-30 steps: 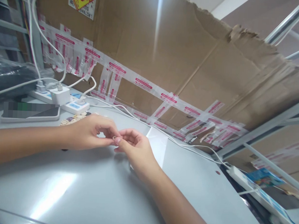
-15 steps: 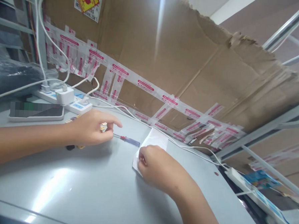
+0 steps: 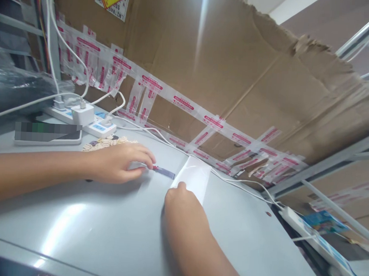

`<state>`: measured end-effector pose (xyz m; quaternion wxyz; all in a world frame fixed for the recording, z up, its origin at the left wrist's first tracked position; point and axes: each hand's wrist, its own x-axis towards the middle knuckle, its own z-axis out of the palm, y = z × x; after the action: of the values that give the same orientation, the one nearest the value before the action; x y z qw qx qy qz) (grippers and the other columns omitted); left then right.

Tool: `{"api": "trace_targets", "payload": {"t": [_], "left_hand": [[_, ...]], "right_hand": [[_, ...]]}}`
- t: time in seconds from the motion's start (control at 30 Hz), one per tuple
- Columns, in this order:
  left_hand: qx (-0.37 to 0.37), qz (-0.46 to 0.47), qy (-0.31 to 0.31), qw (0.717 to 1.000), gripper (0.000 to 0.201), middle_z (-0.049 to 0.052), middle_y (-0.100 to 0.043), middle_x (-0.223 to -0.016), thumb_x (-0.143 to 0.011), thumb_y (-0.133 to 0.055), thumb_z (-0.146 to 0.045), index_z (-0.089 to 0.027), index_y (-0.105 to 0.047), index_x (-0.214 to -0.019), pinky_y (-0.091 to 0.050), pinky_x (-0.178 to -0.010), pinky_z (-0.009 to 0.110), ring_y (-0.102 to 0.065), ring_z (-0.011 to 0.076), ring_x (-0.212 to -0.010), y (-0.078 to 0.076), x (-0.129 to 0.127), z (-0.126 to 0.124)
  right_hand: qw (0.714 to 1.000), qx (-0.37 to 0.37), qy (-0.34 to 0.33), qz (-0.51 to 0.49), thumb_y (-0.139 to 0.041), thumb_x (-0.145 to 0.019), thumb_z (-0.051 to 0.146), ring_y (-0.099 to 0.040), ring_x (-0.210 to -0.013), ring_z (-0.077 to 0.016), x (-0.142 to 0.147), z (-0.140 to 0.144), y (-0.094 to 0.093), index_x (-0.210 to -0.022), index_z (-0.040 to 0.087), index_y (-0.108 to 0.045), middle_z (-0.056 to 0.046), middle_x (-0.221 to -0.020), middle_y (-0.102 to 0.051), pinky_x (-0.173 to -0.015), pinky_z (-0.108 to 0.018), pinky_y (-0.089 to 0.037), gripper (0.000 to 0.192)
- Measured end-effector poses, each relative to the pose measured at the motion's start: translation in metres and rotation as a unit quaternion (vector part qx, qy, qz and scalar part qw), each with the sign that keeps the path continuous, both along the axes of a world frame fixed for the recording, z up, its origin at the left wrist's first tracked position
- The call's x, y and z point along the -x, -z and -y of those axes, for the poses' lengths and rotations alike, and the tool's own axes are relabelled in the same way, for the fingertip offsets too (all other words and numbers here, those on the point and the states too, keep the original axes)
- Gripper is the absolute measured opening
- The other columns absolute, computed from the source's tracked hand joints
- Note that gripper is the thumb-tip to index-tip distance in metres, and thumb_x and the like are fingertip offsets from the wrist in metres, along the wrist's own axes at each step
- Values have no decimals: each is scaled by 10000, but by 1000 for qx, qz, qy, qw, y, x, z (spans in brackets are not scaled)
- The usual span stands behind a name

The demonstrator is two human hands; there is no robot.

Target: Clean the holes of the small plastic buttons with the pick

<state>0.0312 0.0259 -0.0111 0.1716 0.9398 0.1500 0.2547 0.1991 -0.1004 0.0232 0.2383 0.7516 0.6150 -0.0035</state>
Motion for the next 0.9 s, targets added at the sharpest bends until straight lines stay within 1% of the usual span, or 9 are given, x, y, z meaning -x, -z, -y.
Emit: {"api": "trace_targets", "payload": {"t": [0.13, 0.43, 0.53, 0.6, 0.7, 0.77, 0.9], "left_hand": [[-6, -12, 5, 1000, 227, 48, -714, -1157, -868, -539, -171, -212, -709, -1012, -474, -958, 354, -645, 214, -1078, 1, 0, 0], [-4, -37, 13, 999, 217, 50, -724, -1122, -879, -530, -185, -206, -712, -995, -472, -947, 358, -647, 217, -1055, 4, -1, -3], [-3, -43, 13, 999, 215, 51, -726, -1120, -872, -544, -182, -212, -717, -995, -471, -946, 355, -651, 222, -1061, 4, 0, -2], [-2, -45, 13, 999, 210, 55, -727, -1118, -870, -552, -181, -212, -722, -990, -471, -945, 352, -657, 222, -1056, 3, 0, -1], [-2, -48, 14, 999, 214, 61, -728, -1125, -871, -548, -177, -207, -727, -984, -470, -947, 355, -663, 221, -1049, 1, 0, 1], [-4, -52, 15, 999, 217, 62, -728, -1128, -875, -542, -182, -207, -727, -985, -468, -947, 356, -664, 221, -1049, 0, 0, 1], [-5, -54, 17, 998, 215, 64, -729, -1130, -874, -542, -189, -210, -726, -983, -463, -951, 356, -662, 221, -1049, -1, -1, 2]], "right_hand": [[1000, -29, 9, -4, -459, -830, -96, -688, -852, -205, -3, -3, 1, -1026, 121, -692, -120, -1002, -619, -560, -292, -290, 373], [999, -37, -3, -13, -481, -839, -56, -684, -856, -219, -13, -11, 8, -958, 132, -716, -112, -929, -619, -587, -294, -325, 324], [999, -39, 7, -10, -478, -849, -48, -692, -845, -226, -12, -11, 9, -961, 136, -722, -113, -931, -608, -572, -298, -320, 325], [999, -43, 11, -6, -468, -861, -48, -695, -800, -208, -10, -11, 8, -974, 129, -725, -122, -960, -595, -558, -293, -318, 332], [999, -45, -1, -1, -445, -863, -78, -692, -759, -175, -7, -10, 5, -991, 112, -727, -138, -1002, -585, -564, -275, -336, 364], [999, -42, -2, 1, -445, -865, -87, -695, -767, -174, -5, -10, 3, -986, 111, -725, -142, -1017, -589, -573, -269, -347, 364], [999, -50, 4, -9, -460, -884, -68, -704, -844, -205, -5, -10, 2, -1023, 113, -699, -136, -995, -637, -597, -273, -370, 330]]}}
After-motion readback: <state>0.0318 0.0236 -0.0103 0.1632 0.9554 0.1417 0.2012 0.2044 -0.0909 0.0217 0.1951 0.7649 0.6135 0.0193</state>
